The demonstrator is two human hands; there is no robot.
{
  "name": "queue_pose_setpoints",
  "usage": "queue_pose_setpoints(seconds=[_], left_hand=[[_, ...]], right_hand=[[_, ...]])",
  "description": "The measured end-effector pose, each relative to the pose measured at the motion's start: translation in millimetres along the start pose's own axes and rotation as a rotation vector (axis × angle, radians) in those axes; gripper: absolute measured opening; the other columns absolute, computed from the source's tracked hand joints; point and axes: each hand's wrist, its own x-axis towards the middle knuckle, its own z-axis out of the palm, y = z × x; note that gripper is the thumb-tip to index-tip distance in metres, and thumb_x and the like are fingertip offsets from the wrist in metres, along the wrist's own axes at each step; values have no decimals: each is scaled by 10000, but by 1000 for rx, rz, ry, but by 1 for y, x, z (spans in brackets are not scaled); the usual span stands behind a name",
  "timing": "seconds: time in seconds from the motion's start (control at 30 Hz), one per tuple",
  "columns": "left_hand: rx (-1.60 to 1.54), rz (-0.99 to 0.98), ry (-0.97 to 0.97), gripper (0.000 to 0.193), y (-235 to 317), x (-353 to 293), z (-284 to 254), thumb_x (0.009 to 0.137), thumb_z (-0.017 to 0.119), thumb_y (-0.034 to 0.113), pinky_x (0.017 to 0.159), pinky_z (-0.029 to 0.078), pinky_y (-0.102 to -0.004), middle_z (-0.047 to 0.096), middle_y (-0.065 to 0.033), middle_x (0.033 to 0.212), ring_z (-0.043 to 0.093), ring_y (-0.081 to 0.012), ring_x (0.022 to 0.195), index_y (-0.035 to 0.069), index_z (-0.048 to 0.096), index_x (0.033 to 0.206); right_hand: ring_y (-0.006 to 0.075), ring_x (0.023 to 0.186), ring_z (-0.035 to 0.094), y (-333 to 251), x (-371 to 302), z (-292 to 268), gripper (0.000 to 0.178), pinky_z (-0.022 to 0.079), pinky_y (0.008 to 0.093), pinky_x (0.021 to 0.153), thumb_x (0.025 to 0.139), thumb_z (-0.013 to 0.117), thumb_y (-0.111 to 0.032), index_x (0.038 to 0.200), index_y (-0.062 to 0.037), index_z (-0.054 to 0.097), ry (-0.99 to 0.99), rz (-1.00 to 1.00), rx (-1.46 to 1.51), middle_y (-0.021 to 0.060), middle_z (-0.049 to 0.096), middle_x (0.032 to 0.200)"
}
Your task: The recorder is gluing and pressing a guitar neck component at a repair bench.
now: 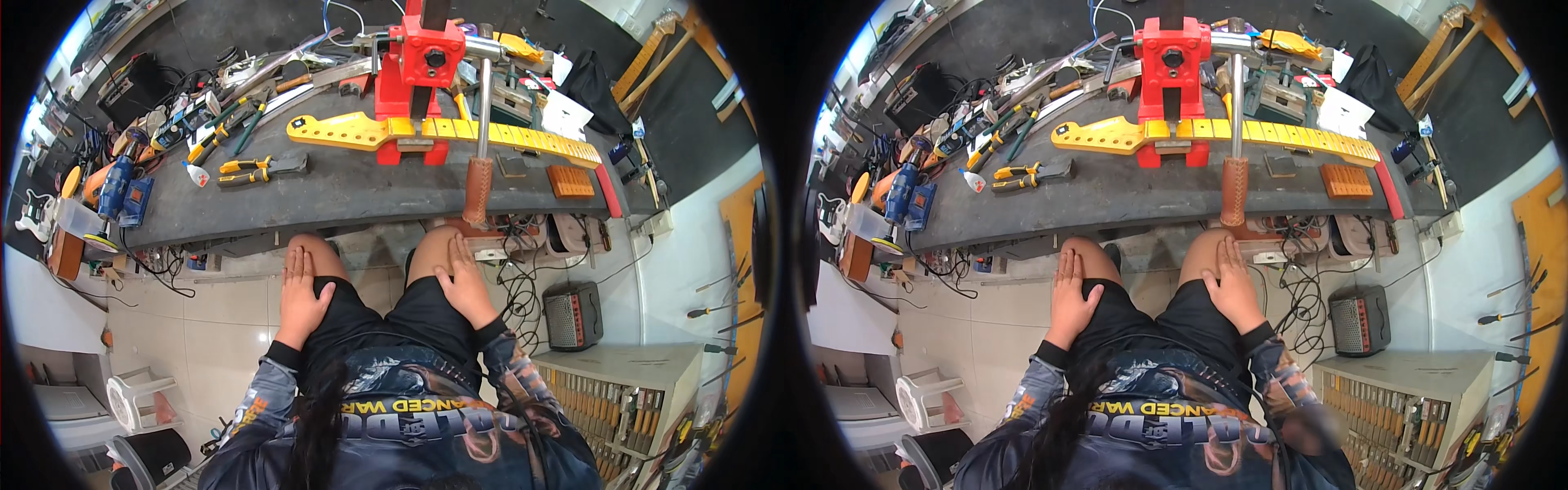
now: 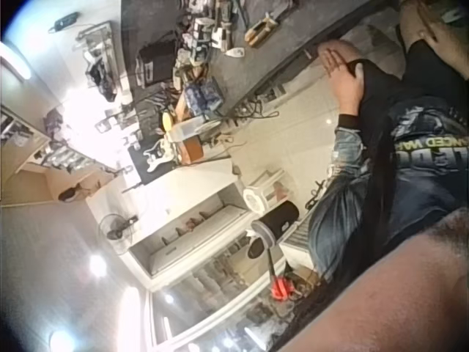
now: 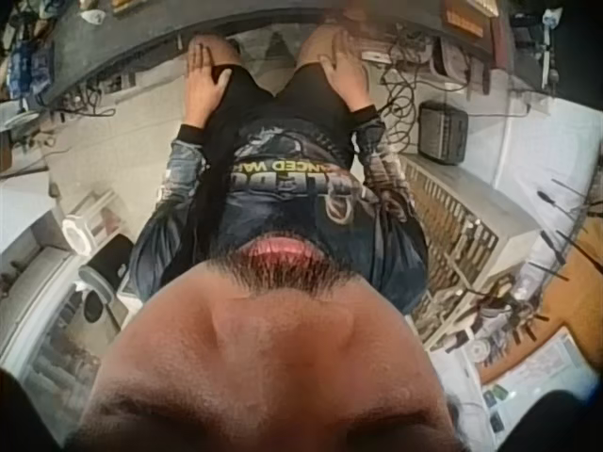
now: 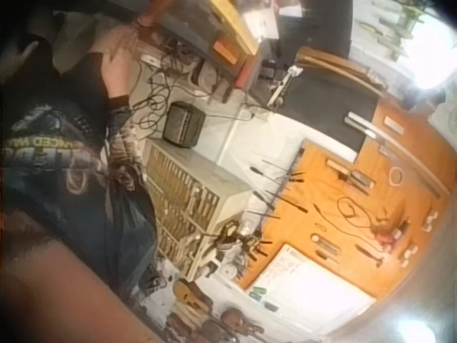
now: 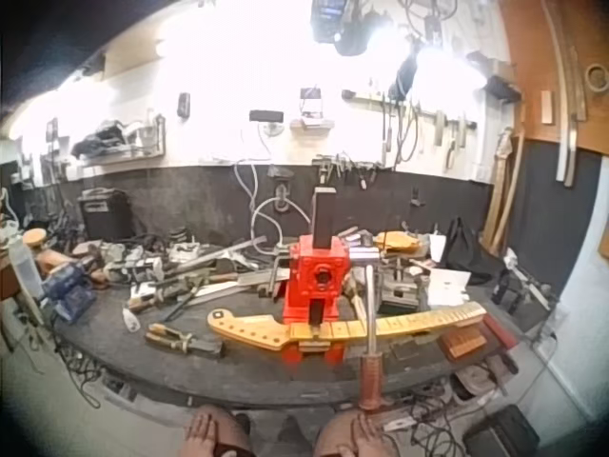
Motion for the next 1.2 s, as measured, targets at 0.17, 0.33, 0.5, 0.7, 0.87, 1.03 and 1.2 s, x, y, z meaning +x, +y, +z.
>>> queue_pose_setpoints(seconds=[0.17, 0.33, 0.5, 0.7, 0.87, 1.03, 1.2], left_hand=[[-10, 2, 3, 956, -2, 5, -1, 1027, 787, 387, 1408, 248, -544, 267, -208, 1896, 223, -398, 1763, -15, 352, 1777], [-25, -4, 6, 932, -1, 19, -3, 1024, 781, 377, 1406, 262, -530, 291, -219, 1885, 253, -394, 1754, -21, 381, 1765], [-88, -28, 47, 885, -3, 28, -7, 1025, 766, 369, 1404, 278, -505, 343, -235, 1861, 305, -403, 1734, -23, 430, 1745], [-53, -1, 32, 884, -4, 8, -6, 1018, 789, 320, 1403, 272, -520, 304, -229, 1878, 255, -410, 1751, 2, 419, 1755], [-224, -61, 167, 826, 7, 2, -18, 1033, 774, 241, 1396, 279, -517, 307, -237, 1872, 251, -424, 1748, 3, 429, 1745], [-303, -147, -115, 753, -24, 37, -46, 1046, 751, 208, 1379, 312, -484, 388, -263, 1821, 348, -441, 1699, -30, 470, 1703], [-32, -94, 25, 909, 2, 7, -9, 1036, 768, 312, 1393, 286, -485, 282, -245, 1883, 260, -427, 1747, -67, 364, 1756]], right_hand=[[479, 1711, 311, -1, -16, 1, 776, 288, 496, 1398, 1128, 639, -332, 1698, 140, 407, 28, 83, 104, 340, 345, 1820], [498, 1703, 316, 20, -5, 10, 821, 290, 483, 1399, 1122, 657, -359, 1706, 148, 383, -123, 65, 78, 358, 342, 1812], [472, 1710, 315, -5, 3, -18, 764, 294, 497, 1393, 1144, 631, -338, 1712, 116, 395, 184, 106, 188, 333, 342, 1821], [451, 1729, 284, -5, -2, -12, 794, 276, 529, 1398, 1137, 636, -355, 1730, 103, 372, -132, 23, -19, 321, 315, 1838], [455, 1728, 286, -2, -17, 6, 818, 267, 507, 1403, 1109, 690, -333, 1729, 102, 380, -28, -6, 12, 313, 313, 1844], [438, 1718, 316, 8, 20, -24, 768, 281, 497, 1398, 1114, 681, -345, 1706, 81, 439, -202, 143, 192, 280, 374, 1826], [434, 1713, 331, 11, -8, 18, 797, 324, 505, 1381, 1109, 668, -369, 1699, 113, 436, -55, -23, -134, 310, 379, 1812]])
